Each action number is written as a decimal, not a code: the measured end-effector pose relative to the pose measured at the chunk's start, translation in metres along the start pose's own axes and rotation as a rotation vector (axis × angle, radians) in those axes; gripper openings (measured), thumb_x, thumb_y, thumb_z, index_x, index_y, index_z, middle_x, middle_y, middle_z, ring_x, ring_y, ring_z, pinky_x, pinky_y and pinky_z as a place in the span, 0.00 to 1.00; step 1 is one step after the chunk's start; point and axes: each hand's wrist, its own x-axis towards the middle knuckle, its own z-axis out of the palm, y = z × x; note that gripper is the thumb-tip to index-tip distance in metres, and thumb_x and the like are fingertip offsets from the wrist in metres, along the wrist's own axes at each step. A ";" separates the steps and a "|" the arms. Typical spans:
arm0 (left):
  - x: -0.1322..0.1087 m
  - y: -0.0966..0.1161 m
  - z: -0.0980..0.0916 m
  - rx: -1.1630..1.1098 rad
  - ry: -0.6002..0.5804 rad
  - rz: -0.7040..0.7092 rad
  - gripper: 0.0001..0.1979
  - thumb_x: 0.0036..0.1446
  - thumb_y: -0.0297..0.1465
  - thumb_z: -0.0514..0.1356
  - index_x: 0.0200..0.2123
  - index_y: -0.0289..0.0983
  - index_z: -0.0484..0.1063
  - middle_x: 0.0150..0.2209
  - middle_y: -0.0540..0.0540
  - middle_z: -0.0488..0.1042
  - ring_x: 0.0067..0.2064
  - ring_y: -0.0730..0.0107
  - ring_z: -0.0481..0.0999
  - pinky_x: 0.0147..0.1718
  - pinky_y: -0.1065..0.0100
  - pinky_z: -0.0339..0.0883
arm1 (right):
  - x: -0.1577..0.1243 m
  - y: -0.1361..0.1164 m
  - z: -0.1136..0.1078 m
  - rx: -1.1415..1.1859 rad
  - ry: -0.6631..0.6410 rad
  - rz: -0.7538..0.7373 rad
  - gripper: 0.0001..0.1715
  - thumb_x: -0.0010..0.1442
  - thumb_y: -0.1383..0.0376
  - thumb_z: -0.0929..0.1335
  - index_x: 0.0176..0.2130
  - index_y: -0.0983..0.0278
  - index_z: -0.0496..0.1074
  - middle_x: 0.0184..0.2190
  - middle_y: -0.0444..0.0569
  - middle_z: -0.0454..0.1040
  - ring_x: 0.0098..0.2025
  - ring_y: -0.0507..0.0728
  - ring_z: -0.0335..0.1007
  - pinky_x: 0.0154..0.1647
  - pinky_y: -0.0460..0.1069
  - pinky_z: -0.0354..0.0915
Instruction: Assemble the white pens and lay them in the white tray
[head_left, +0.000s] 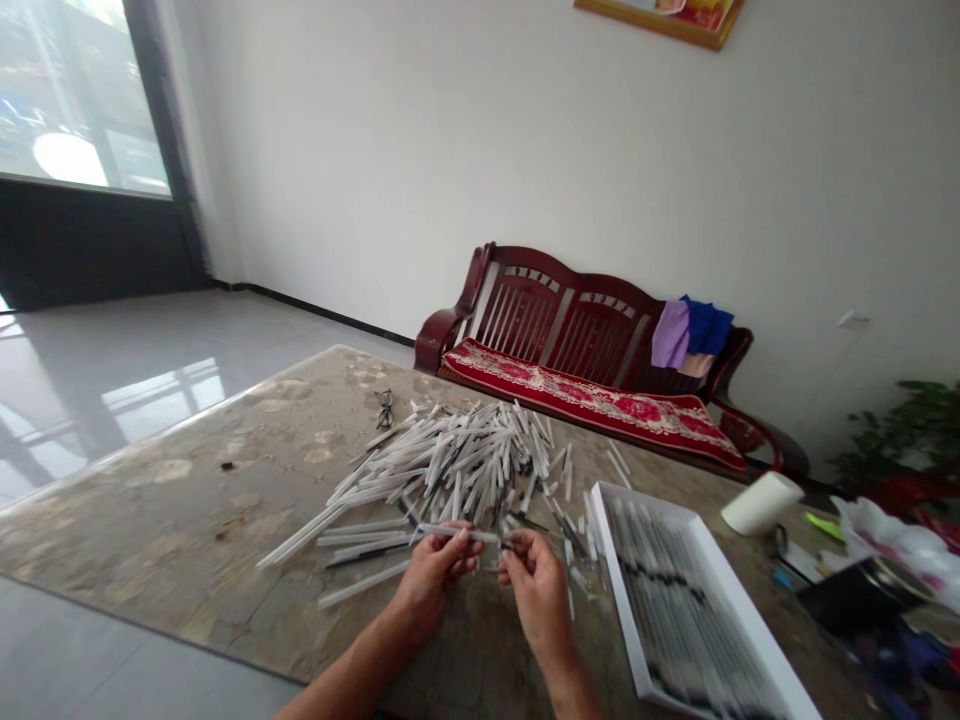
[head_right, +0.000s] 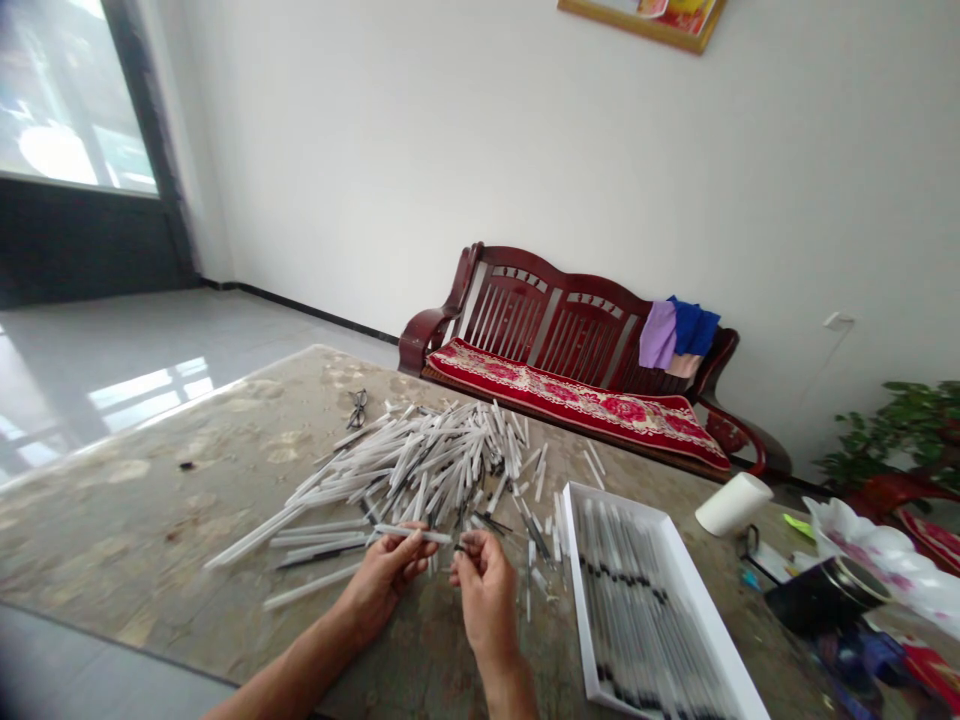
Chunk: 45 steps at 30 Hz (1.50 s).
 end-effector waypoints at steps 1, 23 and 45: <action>0.000 0.000 0.000 0.001 0.000 0.002 0.10 0.45 0.23 0.72 0.32 0.32 0.76 0.27 0.45 0.80 0.29 0.69 0.81 0.26 0.77 0.74 | -0.001 -0.001 0.003 0.015 0.016 0.000 0.15 0.47 0.57 0.75 0.32 0.64 0.76 0.23 0.45 0.76 0.24 0.55 0.72 0.24 0.47 0.70; 0.005 -0.004 0.001 0.057 -0.044 0.042 0.20 0.34 0.33 0.77 0.31 0.32 0.77 0.25 0.46 0.80 0.28 0.69 0.79 0.26 0.75 0.71 | 0.009 0.016 0.004 -0.092 0.078 -0.013 0.20 0.46 0.50 0.75 0.31 0.63 0.79 0.22 0.47 0.77 0.23 0.57 0.72 0.22 0.48 0.69; 0.041 -0.008 0.012 0.299 -0.133 0.141 0.22 0.33 0.41 0.76 0.29 0.34 0.77 0.22 0.48 0.79 0.25 0.69 0.78 0.25 0.72 0.72 | 0.032 0.046 -0.012 -0.426 -0.048 -0.195 0.21 0.64 0.49 0.60 0.27 0.59 0.65 0.19 0.42 0.66 0.23 0.54 0.63 0.23 0.47 0.58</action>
